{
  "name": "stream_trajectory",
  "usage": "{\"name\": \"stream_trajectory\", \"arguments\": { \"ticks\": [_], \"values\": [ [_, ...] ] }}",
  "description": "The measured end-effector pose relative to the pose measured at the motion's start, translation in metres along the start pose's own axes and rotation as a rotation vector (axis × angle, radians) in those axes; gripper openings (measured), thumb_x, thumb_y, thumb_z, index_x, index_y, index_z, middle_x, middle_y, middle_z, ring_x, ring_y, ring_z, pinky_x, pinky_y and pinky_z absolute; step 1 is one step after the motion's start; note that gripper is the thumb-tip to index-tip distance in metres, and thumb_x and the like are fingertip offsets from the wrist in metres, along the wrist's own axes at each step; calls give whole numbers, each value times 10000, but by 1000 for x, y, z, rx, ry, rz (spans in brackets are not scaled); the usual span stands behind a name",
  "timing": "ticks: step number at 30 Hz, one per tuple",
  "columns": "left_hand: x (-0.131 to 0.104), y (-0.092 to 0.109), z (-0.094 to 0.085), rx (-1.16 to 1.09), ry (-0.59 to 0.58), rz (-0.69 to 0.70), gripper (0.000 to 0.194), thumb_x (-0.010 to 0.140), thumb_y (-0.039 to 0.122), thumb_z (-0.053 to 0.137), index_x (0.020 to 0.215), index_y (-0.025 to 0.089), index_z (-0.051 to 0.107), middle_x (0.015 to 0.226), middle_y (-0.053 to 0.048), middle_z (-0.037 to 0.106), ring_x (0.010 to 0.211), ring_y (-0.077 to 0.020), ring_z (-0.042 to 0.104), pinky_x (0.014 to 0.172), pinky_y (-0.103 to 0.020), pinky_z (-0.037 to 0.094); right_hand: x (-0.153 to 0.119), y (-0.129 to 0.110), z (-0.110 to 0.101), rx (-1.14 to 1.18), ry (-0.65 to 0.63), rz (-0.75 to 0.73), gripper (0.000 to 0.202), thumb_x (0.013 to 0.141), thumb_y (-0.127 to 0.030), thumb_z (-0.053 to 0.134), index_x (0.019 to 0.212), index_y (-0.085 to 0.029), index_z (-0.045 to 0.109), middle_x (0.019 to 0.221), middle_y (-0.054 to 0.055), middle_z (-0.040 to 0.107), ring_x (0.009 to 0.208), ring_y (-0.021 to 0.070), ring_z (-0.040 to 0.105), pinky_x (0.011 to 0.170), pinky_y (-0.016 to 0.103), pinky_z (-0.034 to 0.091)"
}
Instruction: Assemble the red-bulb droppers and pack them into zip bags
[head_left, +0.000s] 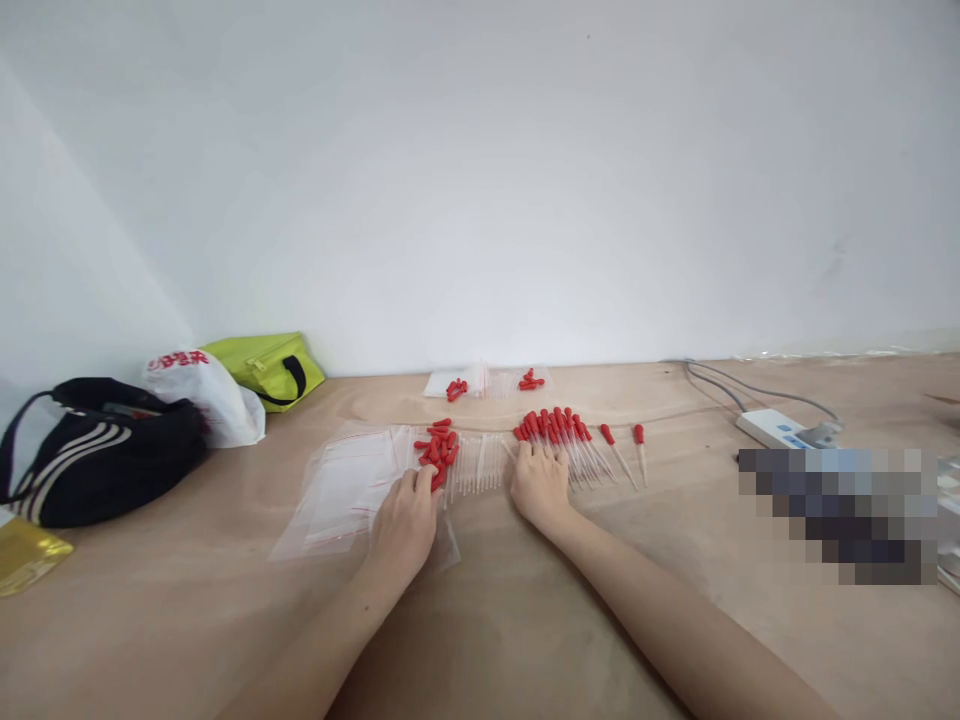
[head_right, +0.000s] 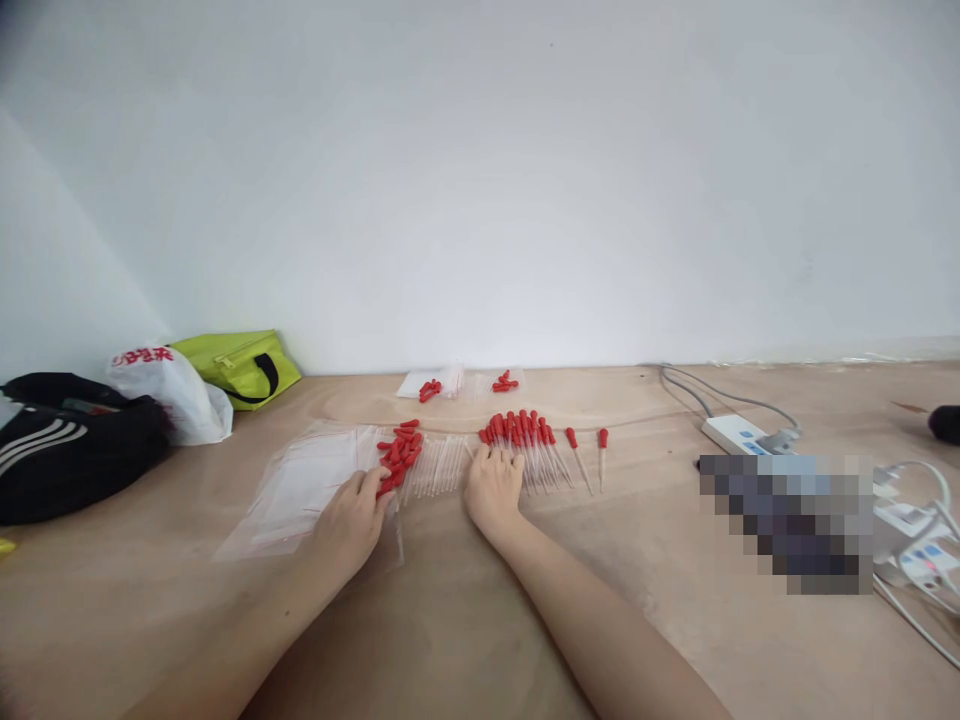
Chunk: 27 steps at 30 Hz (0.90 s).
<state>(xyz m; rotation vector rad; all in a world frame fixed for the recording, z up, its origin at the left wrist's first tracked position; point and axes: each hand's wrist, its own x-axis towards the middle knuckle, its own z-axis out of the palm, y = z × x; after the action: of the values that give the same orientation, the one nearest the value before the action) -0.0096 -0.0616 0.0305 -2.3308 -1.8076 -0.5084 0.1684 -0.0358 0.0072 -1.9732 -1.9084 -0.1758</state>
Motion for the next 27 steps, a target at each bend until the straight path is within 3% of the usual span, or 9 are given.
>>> {"name": "stream_trajectory", "arguments": {
  "ticks": [3,5,9,14,19,27],
  "values": [
    [-2,3,7,-115,104,99,181,832,165,439,997,157,514,866,-75,536,818,-228,558,718,-347,457,-5,2,-1,-6,21,-28,258,727,-39,406,920,-105,563,826,158,602,784,257,533,674,354,257],
    [-5,9,12,-245,110,167,158,842,180,423,944,181,544,832,-49,523,767,-194,560,682,-314,471,-9,7,-1,25,69,-69,297,725,-39,404,966,-114,559,841,148,585,802,255,511,682,355,274],
    [-14,24,14,-443,62,251,147,843,186,421,844,181,567,819,-40,531,757,-172,551,690,-307,469,-27,28,-6,226,153,-276,308,750,-47,373,980,-143,554,860,107,546,807,217,479,676,319,325],
    [-19,39,7,-563,-57,280,95,830,186,449,806,185,541,809,-27,586,770,-173,559,701,-307,456,-58,56,-25,445,73,-490,212,849,-138,338,908,-181,537,838,66,556,759,161,501,699,302,348],
    [-19,45,7,-627,-130,231,49,797,182,490,789,193,537,782,-9,614,745,-164,571,683,-287,453,-69,64,-37,407,43,-525,184,851,-146,378,888,-204,549,798,29,586,741,132,531,738,300,323],
    [-20,49,8,-695,-134,229,71,806,203,473,812,196,544,765,1,625,714,-154,580,663,-262,453,-64,60,-33,420,-7,-539,211,867,-165,369,880,-202,576,793,20,593,737,122,526,742,299,293]
  ]
}}
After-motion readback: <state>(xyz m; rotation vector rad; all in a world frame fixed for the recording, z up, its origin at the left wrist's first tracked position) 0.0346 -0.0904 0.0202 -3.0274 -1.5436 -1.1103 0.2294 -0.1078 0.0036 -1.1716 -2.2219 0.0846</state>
